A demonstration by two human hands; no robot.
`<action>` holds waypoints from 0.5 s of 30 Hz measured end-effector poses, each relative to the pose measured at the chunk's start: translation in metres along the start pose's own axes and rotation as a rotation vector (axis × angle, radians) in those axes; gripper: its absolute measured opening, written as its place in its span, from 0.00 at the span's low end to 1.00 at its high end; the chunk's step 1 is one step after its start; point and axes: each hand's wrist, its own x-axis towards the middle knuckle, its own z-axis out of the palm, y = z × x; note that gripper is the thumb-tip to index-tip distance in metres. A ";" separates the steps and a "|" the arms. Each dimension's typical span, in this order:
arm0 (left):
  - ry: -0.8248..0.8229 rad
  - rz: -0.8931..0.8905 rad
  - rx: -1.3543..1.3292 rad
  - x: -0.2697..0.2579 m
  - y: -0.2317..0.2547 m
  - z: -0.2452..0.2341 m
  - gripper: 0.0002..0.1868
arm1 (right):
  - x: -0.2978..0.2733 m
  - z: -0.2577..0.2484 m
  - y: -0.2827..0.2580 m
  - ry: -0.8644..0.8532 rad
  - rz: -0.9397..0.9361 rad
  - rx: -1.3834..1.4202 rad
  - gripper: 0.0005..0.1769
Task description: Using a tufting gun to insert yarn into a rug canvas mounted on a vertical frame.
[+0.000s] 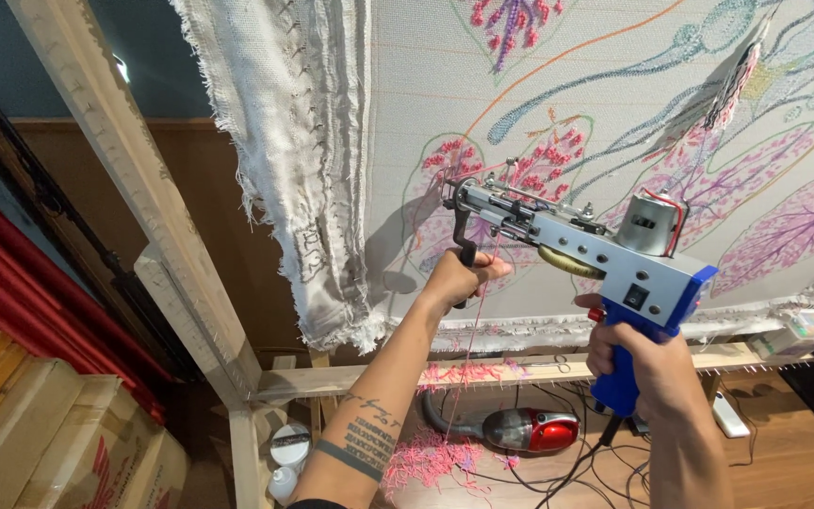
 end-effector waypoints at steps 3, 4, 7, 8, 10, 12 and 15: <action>0.081 0.045 0.013 0.021 -0.013 -0.001 0.15 | 0.001 0.015 -0.002 0.026 -0.014 0.015 0.19; 0.081 0.045 0.014 0.025 -0.014 -0.001 0.15 | 0.004 0.016 0.002 0.026 -0.014 0.016 0.19; 0.111 0.050 0.009 0.042 -0.021 -0.007 0.13 | 0.008 0.029 0.007 -0.002 -0.117 -0.068 0.18; 0.127 0.025 0.073 0.051 -0.025 -0.010 0.14 | 0.006 0.041 0.002 0.033 -0.106 -0.084 0.22; 0.141 0.002 0.138 0.059 -0.026 -0.017 0.15 | 0.006 0.056 -0.001 0.071 -0.095 -0.101 0.25; 0.114 0.008 0.045 0.057 -0.019 -0.027 0.16 | 0.010 0.067 0.005 0.082 -0.049 -0.105 0.21; 0.157 0.014 0.143 0.070 -0.030 -0.032 0.14 | 0.009 0.071 0.012 0.095 -0.036 -0.093 0.19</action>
